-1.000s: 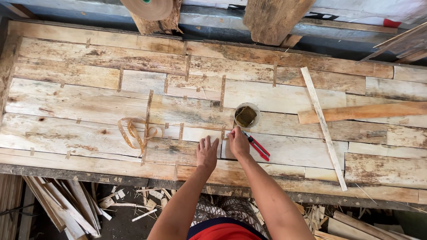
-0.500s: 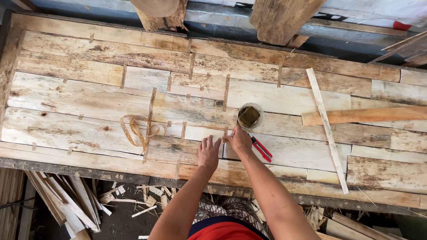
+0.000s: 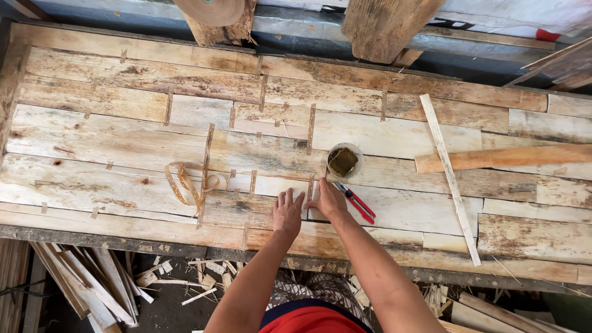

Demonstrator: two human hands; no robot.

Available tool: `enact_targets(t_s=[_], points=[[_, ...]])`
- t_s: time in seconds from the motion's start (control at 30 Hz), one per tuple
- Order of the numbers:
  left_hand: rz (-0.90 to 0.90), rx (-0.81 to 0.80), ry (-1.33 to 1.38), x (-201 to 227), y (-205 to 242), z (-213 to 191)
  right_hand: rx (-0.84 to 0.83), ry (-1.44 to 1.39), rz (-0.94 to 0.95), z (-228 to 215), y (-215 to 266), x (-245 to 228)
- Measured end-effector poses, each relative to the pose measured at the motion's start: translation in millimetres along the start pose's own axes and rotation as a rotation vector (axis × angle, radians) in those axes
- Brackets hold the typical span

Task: Assembling and gluing small pieces of wood onto a larger panel to create a decorative surface.

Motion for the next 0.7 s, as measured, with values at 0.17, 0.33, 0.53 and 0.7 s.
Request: enact_targets(t_s=[0.17, 0.33, 0.53, 0.7], points=[[-0.008, 0.000, 0.019, -1, 1, -2, -0.259, -0.012, 0.240, 29, 0, 42], [-0.025, -0.014, 0.058, -1, 1, -6, -0.282, 0.053, 0.263, 15, -2, 19], [-0.025, 0.036, 0.084, -6, 1, 2, -0.277, 0.168, 0.302, 19, -10, 12], [0.046, -0.093, -0.025, 7, 5, -34, -0.107, 0.133, 0.133, 33, -4, 28]])
Point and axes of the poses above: each hand's wrist, its own y-axis away from the middle knuckle, its own z-axis out of the palm, x = y × z, the point moved 7 cm from there along -y, towards the middle knuckle, and after that the axes turned 13 degrees about x, right-handed, at the moved point
